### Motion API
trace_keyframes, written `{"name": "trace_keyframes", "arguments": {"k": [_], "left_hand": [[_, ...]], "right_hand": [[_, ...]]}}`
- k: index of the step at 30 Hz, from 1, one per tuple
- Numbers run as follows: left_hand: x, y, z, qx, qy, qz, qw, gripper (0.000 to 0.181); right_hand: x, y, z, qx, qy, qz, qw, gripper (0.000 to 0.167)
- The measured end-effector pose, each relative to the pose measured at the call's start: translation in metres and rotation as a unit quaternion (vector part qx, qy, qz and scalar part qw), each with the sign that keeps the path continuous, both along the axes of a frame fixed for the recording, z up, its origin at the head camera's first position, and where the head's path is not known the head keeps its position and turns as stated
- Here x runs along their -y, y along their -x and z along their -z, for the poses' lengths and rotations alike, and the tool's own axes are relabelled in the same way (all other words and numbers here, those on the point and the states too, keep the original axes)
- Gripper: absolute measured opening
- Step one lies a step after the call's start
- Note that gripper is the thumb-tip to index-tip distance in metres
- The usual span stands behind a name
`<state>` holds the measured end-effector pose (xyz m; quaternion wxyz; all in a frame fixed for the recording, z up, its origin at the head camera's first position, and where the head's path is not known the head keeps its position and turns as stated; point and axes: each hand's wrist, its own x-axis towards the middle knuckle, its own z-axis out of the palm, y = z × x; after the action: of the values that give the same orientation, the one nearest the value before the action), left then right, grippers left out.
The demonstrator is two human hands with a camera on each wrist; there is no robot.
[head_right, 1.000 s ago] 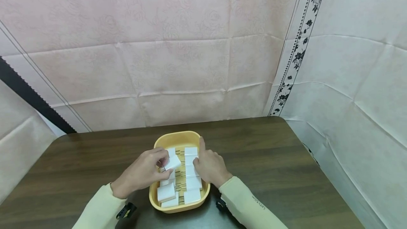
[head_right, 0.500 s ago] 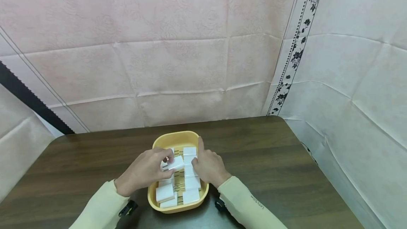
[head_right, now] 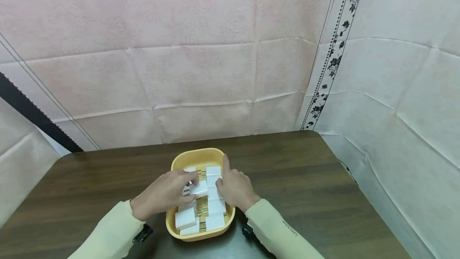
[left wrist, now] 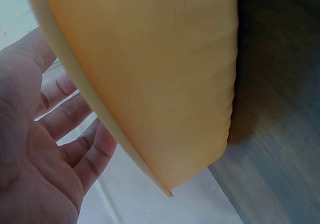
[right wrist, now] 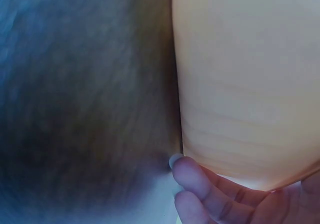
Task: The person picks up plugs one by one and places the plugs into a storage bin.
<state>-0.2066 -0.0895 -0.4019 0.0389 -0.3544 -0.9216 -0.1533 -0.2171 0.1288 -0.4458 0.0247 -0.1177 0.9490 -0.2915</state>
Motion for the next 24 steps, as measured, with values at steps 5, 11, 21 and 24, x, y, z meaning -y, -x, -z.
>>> {"name": "trace_keyframes", "arguments": {"k": [5, 11, 21, 24], "left_hand": [[-0.0003, 0.0024, 0.0009, 0.012, 0.01, 0.011, 0.9998, 0.023], [0.0005, 0.0037, 0.0022, 0.024, 0.019, 0.01, 0.9995, 0.024], [0.0012, 0.0052, 0.006, 0.03, 0.028, 0.013, 0.9991, 0.027], [0.001, 0.0052, 0.0057, 0.029, 0.032, 0.006, 0.999, 0.027]], "right_hand": [[-0.0001, 0.0008, 0.0002, 0.001, -0.001, 0.001, 1.0, 0.076], [0.0001, 0.0003, -0.0005, 0.003, -0.001, 0.002, 1.0, 0.076], [0.0007, 0.0009, -0.0006, 0.012, 0.002, 0.002, 0.9999, 0.077], [0.0005, 0.0008, -0.0006, 0.011, 0.004, 0.003, 0.9999, 0.076]]}}
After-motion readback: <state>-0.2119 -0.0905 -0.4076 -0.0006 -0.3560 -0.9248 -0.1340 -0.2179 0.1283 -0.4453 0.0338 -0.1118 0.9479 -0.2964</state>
